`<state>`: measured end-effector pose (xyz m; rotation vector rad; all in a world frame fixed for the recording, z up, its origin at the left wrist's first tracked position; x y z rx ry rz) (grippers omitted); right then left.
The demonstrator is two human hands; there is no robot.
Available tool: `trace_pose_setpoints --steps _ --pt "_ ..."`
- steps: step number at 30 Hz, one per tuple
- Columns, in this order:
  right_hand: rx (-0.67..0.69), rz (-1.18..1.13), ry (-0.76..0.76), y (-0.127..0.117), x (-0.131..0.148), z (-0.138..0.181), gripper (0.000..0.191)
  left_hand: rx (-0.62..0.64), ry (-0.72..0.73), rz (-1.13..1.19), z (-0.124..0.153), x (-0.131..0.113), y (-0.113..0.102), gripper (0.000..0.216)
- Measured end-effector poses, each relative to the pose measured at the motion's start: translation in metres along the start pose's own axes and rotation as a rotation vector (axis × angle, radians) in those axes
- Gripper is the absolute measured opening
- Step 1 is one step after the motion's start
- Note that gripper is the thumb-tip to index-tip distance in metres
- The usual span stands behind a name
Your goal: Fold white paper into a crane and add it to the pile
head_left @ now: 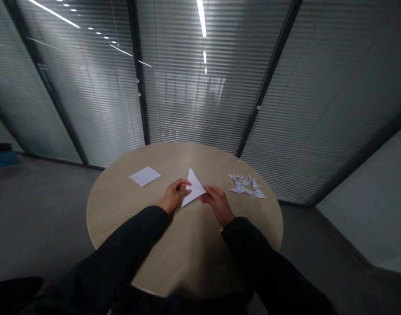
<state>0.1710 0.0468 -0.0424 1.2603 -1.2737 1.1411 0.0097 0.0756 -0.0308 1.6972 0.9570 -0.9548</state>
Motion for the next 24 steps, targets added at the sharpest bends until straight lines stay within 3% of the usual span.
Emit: trace_pose_setpoints --steps 9,16,24 --pt "-0.076 0.139 -0.035 -0.007 -0.004 -0.002 0.033 0.018 -0.035 0.069 0.001 0.0 0.001 0.03" --pt "-0.036 0.13 -0.004 -0.004 -0.007 -0.003 0.033 0.008 -0.016 0.053 -0.001 -0.001 -0.004 0.024" --pt "0.018 0.217 -0.041 0.004 0.002 0.0 0.031 0.035 0.109 -0.245 0.003 -0.005 -0.001 0.022"
Point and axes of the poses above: each hand's wrist, its own z-axis away from the middle knuckle, its own y-axis out of the palm, x = y × z, the point moved 7 cm from there along -z, towards the middle knuckle, and after that the axes turned 15 degrees about z, right-handed, at the moved point
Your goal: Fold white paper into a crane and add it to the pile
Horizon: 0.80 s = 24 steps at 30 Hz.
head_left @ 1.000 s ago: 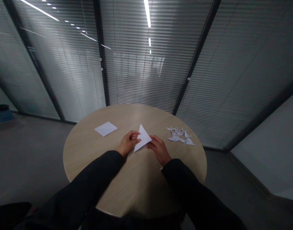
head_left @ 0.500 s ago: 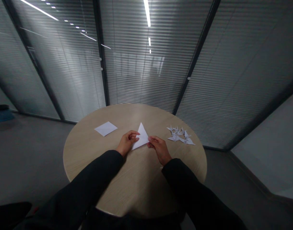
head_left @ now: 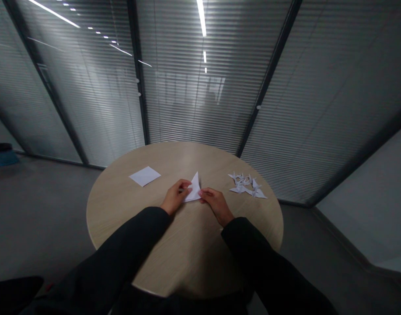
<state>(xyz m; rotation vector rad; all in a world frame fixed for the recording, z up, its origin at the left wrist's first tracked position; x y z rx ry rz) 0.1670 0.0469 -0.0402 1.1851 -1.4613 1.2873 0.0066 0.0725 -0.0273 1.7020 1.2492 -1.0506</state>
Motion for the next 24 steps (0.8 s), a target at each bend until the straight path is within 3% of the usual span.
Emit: trace_pose_setpoints --steps 7,12,15,18,21,24 --pt "0.01 -0.047 0.009 -0.002 0.007 0.004 0.029 0.184 -0.109 0.11 0.006 -0.001 0.024 0.066" --pt "-0.01 -0.051 0.026 -0.004 -0.001 0.0 0.031 0.055 -0.172 0.193 -0.003 0.017 0.003 0.038" --pt "-0.049 -0.005 -0.007 -0.008 -0.005 -0.003 0.042 -0.105 -0.221 0.38 -0.006 0.029 -0.014 0.04" --pt "-0.082 0.171 -0.117 -0.011 -0.001 -0.005 0.054 -0.124 -0.266 0.534 -0.007 0.036 -0.017 0.038" --pt "-0.059 0.401 -0.29 -0.009 0.009 -0.005 0.036 -0.119 -0.31 0.598 -0.006 0.037 -0.016 0.032" --pt "0.005 0.506 -0.45 -0.003 0.015 -0.002 0.039 -0.14 -0.337 0.618 -0.005 0.036 -0.017 0.026"
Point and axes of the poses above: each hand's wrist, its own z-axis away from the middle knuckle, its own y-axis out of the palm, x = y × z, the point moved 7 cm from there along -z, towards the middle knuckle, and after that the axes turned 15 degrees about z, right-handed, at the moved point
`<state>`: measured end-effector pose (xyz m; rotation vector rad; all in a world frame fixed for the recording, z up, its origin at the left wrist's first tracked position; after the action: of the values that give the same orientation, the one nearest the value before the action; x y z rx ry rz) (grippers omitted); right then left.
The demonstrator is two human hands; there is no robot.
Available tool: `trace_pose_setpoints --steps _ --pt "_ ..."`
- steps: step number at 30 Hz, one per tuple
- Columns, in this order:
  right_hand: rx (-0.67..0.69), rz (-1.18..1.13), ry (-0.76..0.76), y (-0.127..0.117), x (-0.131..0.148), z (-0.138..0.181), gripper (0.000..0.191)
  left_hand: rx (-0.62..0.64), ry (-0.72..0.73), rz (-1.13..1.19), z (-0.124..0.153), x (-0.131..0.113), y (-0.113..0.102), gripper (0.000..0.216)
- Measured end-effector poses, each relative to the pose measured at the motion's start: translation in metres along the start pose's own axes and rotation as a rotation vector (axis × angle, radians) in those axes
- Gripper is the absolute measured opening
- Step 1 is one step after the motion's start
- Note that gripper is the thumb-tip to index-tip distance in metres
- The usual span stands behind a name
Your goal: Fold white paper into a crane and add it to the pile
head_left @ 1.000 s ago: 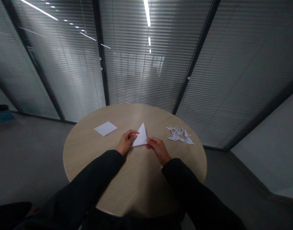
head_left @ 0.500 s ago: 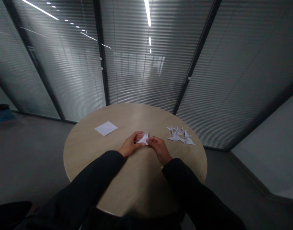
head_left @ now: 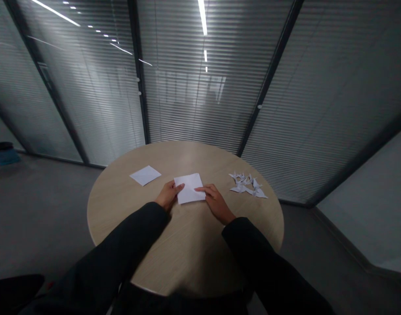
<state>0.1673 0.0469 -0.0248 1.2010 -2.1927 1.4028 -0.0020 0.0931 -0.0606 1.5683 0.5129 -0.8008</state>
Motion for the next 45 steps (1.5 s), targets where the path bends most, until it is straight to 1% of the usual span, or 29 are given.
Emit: trace_pose_setpoints --steps 2,4,7,9,11,13,17,19,22,24,26,27,29,31,32,34,36,37,38,40,42,45 --pt "0.021 0.011 -0.064 0.0 0.003 0.001 0.046 -0.006 -0.017 0.014 0.001 -0.001 0.0 0.023" --pt "0.034 0.019 -0.1 0.0 0.005 0.002 0.046 -0.008 -0.044 0.021 0.001 0.0 0.001 0.021" --pt "0.059 0.004 -0.094 -0.002 0.008 0.001 0.033 -0.007 -0.086 0.014 0.001 0.002 0.001 0.019" --pt "0.064 -0.032 -0.044 -0.004 0.007 0.0 0.023 0.008 -0.109 0.005 0.002 0.004 0.002 0.017" --pt "0.053 -0.103 0.034 -0.005 0.004 -0.001 0.019 0.036 -0.125 -0.014 0.003 0.006 0.004 0.016" --pt "0.041 -0.218 0.116 -0.004 0.0 -0.002 0.022 0.065 -0.147 -0.047 0.006 0.007 0.009 0.015" --pt "0.087 -0.467 0.266 0.006 -0.007 0.002 0.033 0.098 -0.193 -0.113 0.012 0.01 0.017 0.016" --pt "0.096 -0.569 0.317 0.01 -0.01 0.003 0.035 0.132 -0.204 -0.136 0.014 0.011 0.021 0.019" --pt "0.056 -0.659 0.351 0.012 -0.013 0.004 0.036 0.174 -0.206 -0.154 0.015 0.013 0.026 0.025" --pt "0.003 -0.663 0.376 0.01 -0.016 0.004 0.035 0.164 -0.209 -0.136 0.016 0.014 0.026 0.023" --pt "-0.063 -0.613 0.403 0.006 -0.019 0.004 0.032 0.14 -0.211 -0.091 0.018 0.013 0.028 0.019" --pt "-0.097 -0.576 0.409 0.003 -0.02 0.005 0.032 0.136 -0.212 -0.066 0.02 0.013 0.03 0.021" --pt "-0.159 -0.506 0.401 -0.002 -0.02 0.005 0.033 0.142 -0.207 -0.015 0.024 0.011 0.036 0.033" --pt "-0.2 -0.472 0.392 -0.006 -0.02 0.006 0.037 0.18 -0.177 -0.036 0.027 0.009 0.043 0.042" --pt "-0.212 -0.465 0.395 -0.007 -0.02 0.006 0.04 0.194 -0.144 -0.09 0.029 0.008 0.046 0.048" --pt "-0.224 -0.457 0.405 -0.008 -0.021 0.007 0.05 0.209 -0.057 -0.241 0.029 0.005 0.048 0.067" --pt "-0.225 -0.451 0.394 -0.008 -0.019 0.007 0.063 0.194 0.025 -0.382 0.028 0.004 0.048 0.079" --pt "-0.219 -0.452 0.38 -0.008 -0.018 0.006 0.068 0.178 0.058 -0.427 0.026 0.004 0.047 0.078" --pt "-0.209 -0.454 0.366 -0.008 -0.017 0.006 0.07 0.154 0.089 -0.455 0.025 0.003 0.045 0.072" --pt "-0.187 -0.457 0.352 -0.007 -0.016 0.006 0.069 0.111 0.14 -0.475 0.021 0.002 0.04 0.053" --pt "-0.179 -0.442 0.352 -0.006 -0.016 0.006 0.059 0.09 0.175 -0.46 0.018 0.0 0.036 0.038" --pt "-0.186 -0.402 0.362 -0.007 -0.019 0.006 0.041 0.075 0.207 -0.452 0.014 -0.002 0.03 0.034"
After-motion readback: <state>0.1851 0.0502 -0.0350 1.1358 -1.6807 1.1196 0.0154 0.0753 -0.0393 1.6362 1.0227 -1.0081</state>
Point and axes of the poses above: each hand's wrist, its own z-axis away from the middle knuckle, its own y-axis out of the palm, x = y × z, the point moved 7 cm from there along -z, towards the middle knuckle, and after that the axes turned 15 degrees about z, right-handed, at the moved point
